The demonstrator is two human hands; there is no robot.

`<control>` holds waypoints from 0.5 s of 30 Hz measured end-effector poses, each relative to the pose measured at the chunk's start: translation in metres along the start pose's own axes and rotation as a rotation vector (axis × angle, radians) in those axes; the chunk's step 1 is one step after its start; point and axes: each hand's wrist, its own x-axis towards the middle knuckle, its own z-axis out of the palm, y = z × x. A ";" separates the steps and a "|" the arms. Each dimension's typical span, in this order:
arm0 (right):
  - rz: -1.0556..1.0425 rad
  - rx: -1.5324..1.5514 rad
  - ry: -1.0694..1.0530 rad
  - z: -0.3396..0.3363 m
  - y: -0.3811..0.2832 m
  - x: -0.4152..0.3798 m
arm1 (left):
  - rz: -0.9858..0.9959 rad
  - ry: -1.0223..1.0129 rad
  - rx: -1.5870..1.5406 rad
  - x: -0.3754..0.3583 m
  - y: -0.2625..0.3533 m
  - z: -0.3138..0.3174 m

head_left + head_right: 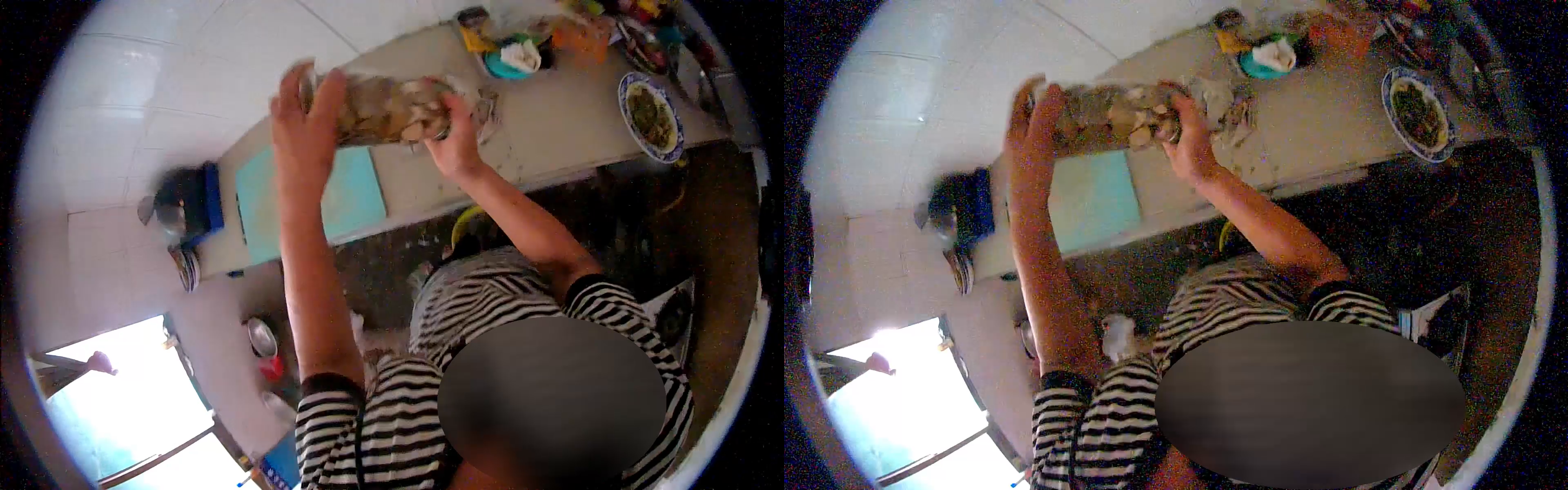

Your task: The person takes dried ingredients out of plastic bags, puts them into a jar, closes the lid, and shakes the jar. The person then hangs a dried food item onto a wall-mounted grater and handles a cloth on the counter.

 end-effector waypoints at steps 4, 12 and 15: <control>0.539 1.117 0.050 0.001 -0.008 0.003 | 0.142 0.082 0.067 -0.019 -0.001 0.000; 0.241 0.596 -0.010 0.004 -0.020 0.002 | 0.076 0.102 -0.241 -0.010 -0.008 0.005; 0.521 0.961 0.028 0.014 -0.042 -0.080 | 0.024 -0.012 0.054 -0.015 -0.044 -0.020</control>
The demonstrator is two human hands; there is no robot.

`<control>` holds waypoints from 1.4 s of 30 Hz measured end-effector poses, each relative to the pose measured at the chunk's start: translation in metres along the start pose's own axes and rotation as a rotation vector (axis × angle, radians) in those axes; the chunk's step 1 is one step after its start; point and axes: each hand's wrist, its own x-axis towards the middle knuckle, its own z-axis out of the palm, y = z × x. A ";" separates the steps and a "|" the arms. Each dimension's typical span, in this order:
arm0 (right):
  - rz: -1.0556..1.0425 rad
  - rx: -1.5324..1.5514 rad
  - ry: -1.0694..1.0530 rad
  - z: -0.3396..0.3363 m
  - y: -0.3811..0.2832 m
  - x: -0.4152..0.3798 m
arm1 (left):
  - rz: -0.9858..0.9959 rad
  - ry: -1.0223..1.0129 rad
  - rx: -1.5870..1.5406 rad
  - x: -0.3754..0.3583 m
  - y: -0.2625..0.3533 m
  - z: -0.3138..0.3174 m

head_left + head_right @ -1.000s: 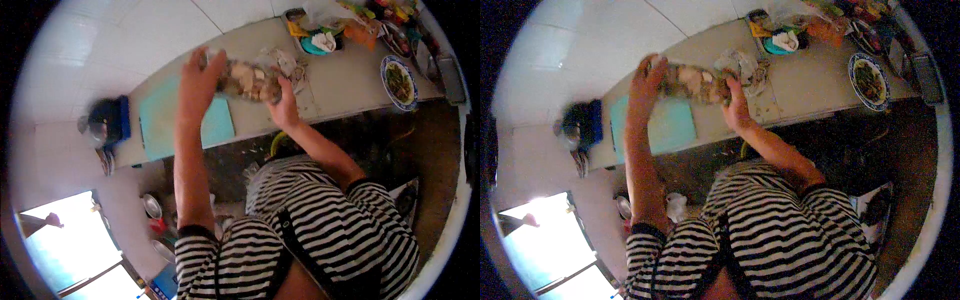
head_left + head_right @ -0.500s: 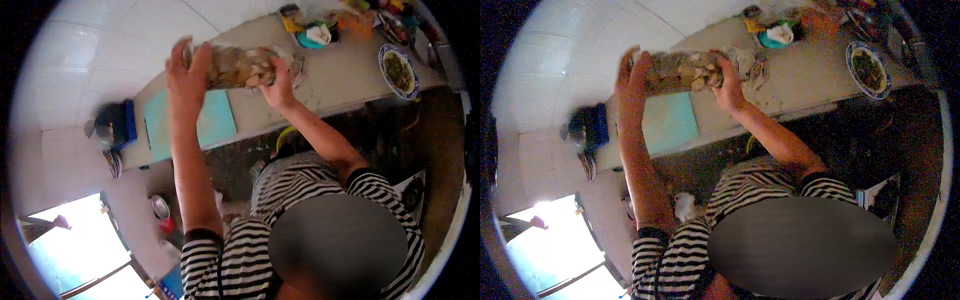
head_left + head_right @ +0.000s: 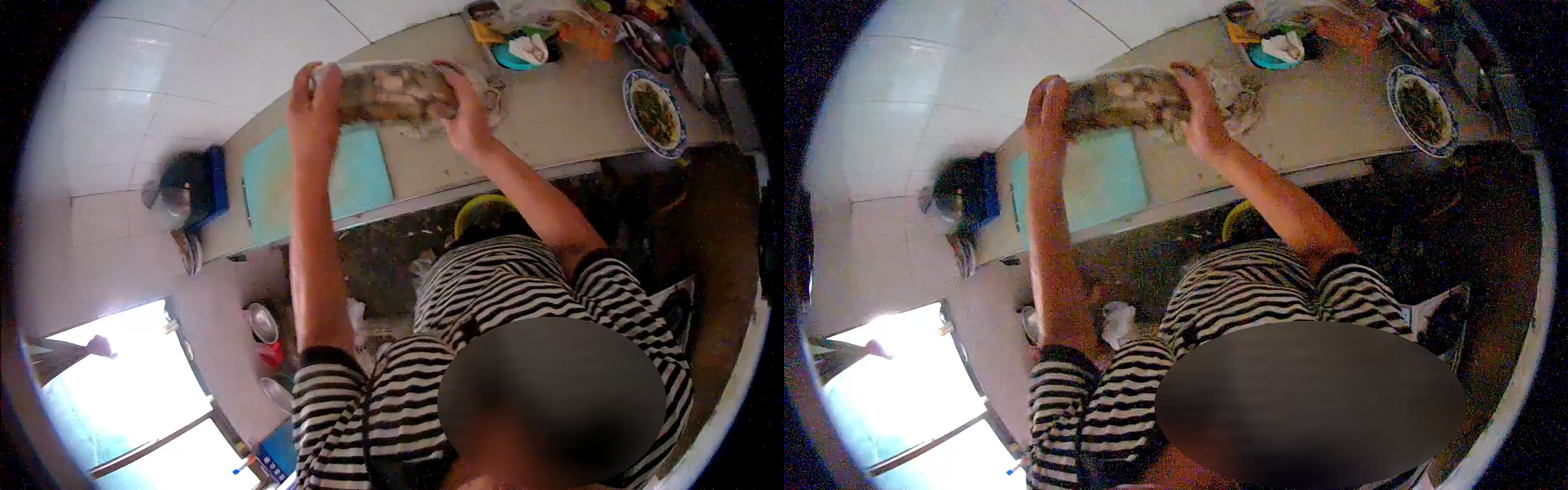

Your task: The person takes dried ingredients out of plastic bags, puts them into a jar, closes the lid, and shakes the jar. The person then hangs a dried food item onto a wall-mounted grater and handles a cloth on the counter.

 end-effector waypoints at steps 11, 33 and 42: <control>-0.295 -0.199 -0.043 0.047 -0.022 0.136 | 0.252 0.185 0.456 0.038 0.124 -0.014; -0.375 -1.275 -0.595 0.076 -0.115 0.142 | -0.467 0.163 -1.525 -0.029 -0.040 0.065; -0.551 -1.455 -1.089 0.120 -0.125 0.147 | -0.803 0.035 -1.851 -0.057 -0.038 0.079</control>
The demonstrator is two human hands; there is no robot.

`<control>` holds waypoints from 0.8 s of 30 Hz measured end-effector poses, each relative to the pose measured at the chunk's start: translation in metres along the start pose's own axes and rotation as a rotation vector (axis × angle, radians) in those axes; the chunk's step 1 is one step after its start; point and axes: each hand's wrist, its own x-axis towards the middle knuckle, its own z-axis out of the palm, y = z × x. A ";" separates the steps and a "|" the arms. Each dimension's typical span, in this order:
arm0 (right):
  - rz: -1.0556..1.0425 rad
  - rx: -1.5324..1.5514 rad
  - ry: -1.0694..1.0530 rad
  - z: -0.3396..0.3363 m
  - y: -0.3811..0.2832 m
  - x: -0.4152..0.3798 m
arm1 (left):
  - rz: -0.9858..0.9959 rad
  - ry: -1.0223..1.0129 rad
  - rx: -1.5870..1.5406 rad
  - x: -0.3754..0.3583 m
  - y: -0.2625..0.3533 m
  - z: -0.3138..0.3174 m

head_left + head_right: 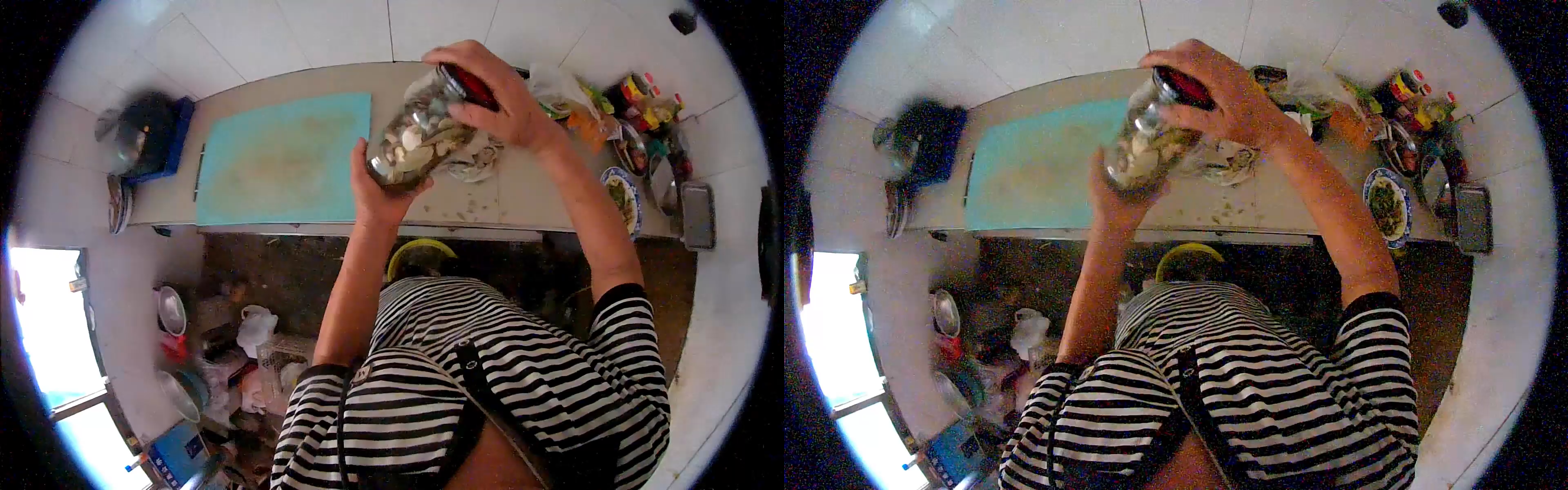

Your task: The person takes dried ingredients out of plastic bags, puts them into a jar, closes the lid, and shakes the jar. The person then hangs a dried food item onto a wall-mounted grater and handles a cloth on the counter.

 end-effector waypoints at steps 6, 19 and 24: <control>0.386 0.188 0.088 0.009 0.004 0.010 | 0.527 -0.101 0.083 0.024 0.001 -0.010; -0.164 0.028 0.164 -0.011 0.004 0.025 | 0.813 -0.201 0.241 0.007 0.030 0.028; -0.437 -0.307 -0.106 -0.024 -0.012 0.014 | 0.052 -0.358 -0.032 0.020 0.049 0.010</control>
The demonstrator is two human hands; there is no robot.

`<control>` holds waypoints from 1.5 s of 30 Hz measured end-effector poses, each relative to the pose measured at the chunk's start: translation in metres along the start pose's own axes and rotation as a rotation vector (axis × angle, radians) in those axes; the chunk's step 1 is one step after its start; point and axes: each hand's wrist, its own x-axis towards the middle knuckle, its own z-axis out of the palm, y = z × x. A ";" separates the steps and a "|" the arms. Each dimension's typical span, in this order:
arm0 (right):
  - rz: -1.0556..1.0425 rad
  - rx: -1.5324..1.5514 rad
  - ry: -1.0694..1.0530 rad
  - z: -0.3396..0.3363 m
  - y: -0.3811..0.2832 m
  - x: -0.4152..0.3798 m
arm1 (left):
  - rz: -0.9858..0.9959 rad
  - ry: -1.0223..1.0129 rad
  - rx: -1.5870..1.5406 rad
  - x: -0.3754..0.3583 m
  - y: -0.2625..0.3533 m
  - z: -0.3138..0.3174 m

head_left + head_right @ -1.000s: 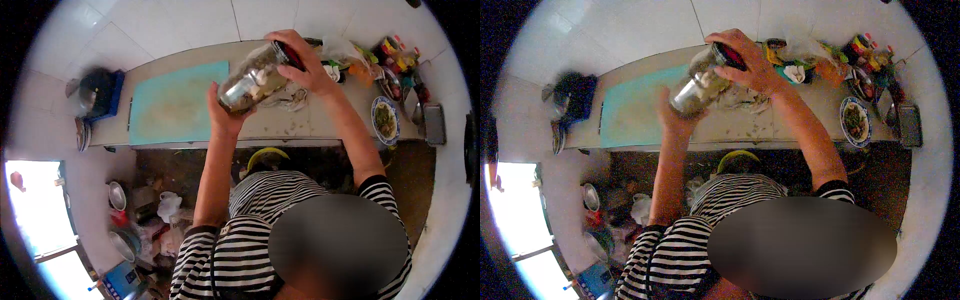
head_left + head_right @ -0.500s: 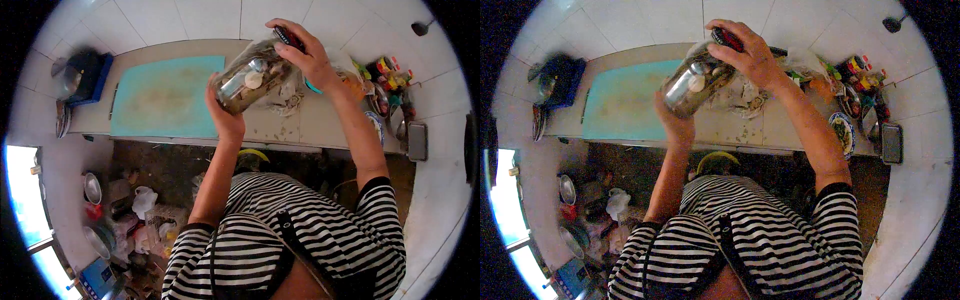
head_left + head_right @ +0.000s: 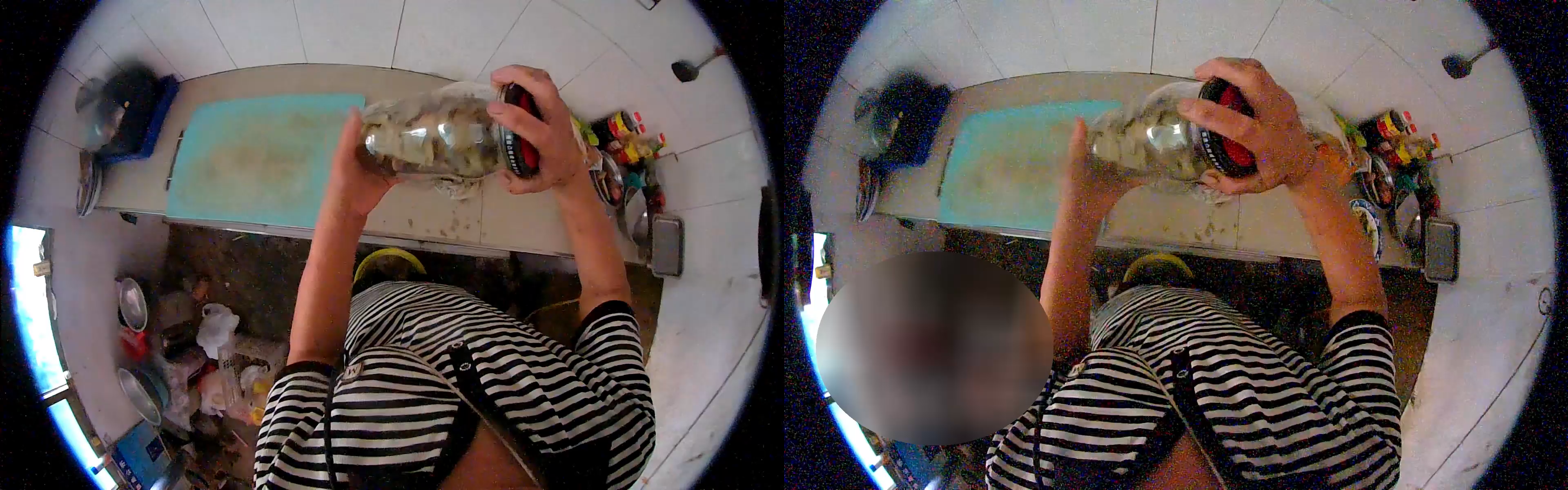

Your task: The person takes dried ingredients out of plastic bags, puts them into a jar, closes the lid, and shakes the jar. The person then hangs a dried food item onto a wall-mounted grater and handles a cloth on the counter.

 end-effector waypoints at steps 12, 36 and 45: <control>0.845 0.232 0.257 0.012 -0.043 -0.023 | 0.523 -0.115 0.418 0.008 -0.021 -0.004; 1.017 -0.071 -0.005 0.027 -0.102 -0.096 | -0.315 0.127 0.138 -0.011 -0.125 -0.077; 1.380 -0.196 -0.246 -0.042 -0.098 -0.162 | -0.351 0.183 0.875 -0.011 -0.082 -0.113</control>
